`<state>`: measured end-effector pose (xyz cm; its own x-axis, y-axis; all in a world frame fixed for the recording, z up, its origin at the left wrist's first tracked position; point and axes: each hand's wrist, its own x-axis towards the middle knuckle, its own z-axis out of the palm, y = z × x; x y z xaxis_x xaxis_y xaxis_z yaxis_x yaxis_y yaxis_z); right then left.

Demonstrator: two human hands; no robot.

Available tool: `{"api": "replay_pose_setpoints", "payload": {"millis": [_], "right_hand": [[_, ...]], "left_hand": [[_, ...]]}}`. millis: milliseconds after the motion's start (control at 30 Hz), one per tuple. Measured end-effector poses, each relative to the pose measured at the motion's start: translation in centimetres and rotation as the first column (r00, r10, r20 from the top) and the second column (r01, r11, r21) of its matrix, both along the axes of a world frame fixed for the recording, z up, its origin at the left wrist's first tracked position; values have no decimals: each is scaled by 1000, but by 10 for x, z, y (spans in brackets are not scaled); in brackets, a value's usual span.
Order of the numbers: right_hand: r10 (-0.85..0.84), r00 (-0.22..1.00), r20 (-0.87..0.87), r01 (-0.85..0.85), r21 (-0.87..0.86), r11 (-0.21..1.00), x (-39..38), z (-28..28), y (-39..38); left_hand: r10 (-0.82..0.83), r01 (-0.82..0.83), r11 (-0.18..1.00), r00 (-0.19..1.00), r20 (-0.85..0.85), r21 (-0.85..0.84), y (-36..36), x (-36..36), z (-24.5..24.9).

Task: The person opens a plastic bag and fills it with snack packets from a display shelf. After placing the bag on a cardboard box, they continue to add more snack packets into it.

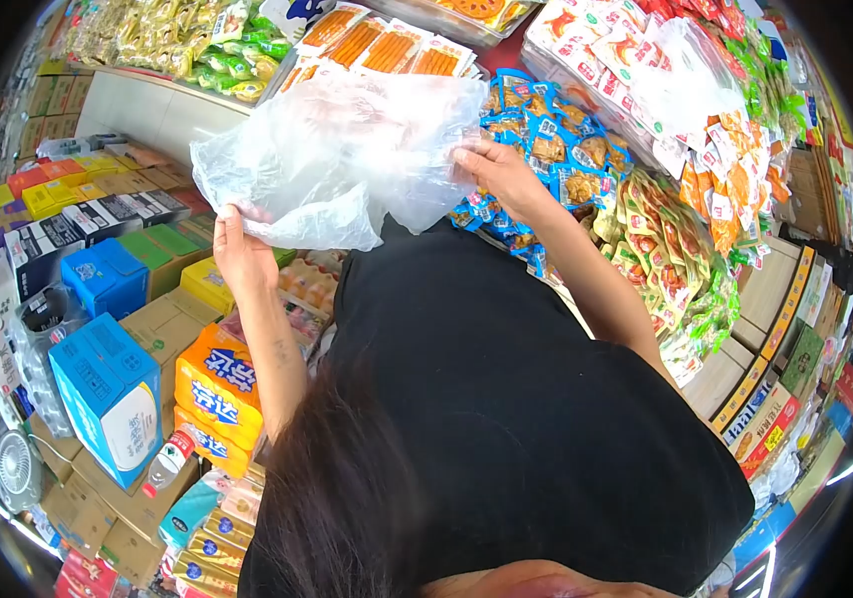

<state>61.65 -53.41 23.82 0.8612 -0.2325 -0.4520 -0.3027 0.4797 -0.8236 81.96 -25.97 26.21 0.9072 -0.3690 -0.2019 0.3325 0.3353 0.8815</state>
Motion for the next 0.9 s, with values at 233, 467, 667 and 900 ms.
{"api": "replay_pose_setpoints", "payload": {"millis": [233, 467, 667, 900], "right_hand": [[-170, 980, 100, 176, -62, 982, 1, -11, -6], [-98, 986, 131, 135, -310, 941, 2, -2, 0], [-69, 997, 46, 81, -396, 915, 6, 10, 6], [-107, 988, 112, 148, -480, 865, 10, 12, 12]], "left_hand": [[20, -20, 1000, 1000, 3, 5, 3, -2, 2], [90, -89, 995, 996, -25, 35, -1, -1, -8], [120, -117, 986, 993, -16, 123, -21, -10, -3], [121, -134, 976, 989, 85, 169, -18, -7, -10]]}}
